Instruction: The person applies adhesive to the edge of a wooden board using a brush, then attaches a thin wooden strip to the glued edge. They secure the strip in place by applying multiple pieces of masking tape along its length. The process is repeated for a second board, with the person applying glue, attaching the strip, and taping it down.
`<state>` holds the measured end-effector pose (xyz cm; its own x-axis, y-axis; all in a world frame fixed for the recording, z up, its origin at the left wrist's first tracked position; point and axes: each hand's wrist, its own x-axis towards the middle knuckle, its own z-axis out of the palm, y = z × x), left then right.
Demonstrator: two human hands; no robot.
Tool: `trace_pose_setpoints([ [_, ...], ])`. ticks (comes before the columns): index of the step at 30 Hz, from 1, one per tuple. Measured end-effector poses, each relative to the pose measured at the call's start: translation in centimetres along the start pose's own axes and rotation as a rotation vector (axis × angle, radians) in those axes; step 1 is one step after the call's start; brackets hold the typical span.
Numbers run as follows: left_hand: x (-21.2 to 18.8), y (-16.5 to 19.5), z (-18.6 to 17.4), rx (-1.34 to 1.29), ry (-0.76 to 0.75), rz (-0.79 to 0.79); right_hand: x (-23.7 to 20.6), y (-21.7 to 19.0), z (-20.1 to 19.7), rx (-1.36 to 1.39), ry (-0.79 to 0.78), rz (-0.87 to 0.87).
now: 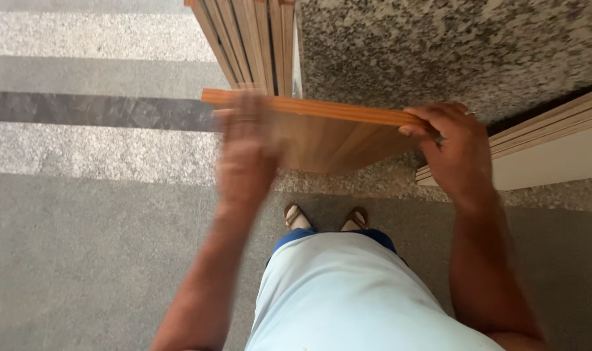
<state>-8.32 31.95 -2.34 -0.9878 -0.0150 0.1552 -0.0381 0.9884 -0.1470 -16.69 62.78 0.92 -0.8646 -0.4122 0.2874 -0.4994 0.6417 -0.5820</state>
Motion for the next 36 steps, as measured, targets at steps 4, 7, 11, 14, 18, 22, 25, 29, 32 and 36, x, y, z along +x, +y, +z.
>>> trace_pose_setpoints([
  [4,0.0,-2.8,-0.4,-0.346,-0.075,-0.277,0.2,0.5,-0.1,-0.051,0.003,-0.036],
  [7,1.5,2.0,-1.2,-0.259,0.047,0.033,0.2,0.8,-0.2,-0.061,-0.006,-0.061],
  [11,1.8,9.1,-2.2,-0.421,-0.128,0.243,0.4,0.8,0.1,-0.053,-0.033,0.013],
  [14,1.8,9.3,-2.3,-0.536,-0.042,0.221,0.4,1.1,-0.2,-0.084,-0.018,-0.016],
  [18,1.3,7.7,-2.5,-0.523,0.020,0.213,-0.3,2.7,-2.1,0.013,-0.006,-0.025],
  [22,1.2,7.7,-3.2,-0.518,-0.036,0.211,-1.5,4.4,-3.7,0.097,-0.020,0.112],
  [25,1.2,7.9,-3.6,-0.495,-0.038,0.214,-1.9,5.0,-3.9,0.110,-0.013,0.093],
  [29,1.3,7.8,-3.7,-0.474,-0.030,0.214,-2.0,5.2,-4.7,0.087,-0.082,0.159],
  [32,1.3,7.8,-3.6,-0.487,-0.009,0.210,-2.4,5.8,-6.4,0.098,-0.124,0.395],
  [36,1.3,8.0,-3.7,-0.502,0.011,0.207,-3.7,7.0,-6.7,0.235,0.185,0.216],
])
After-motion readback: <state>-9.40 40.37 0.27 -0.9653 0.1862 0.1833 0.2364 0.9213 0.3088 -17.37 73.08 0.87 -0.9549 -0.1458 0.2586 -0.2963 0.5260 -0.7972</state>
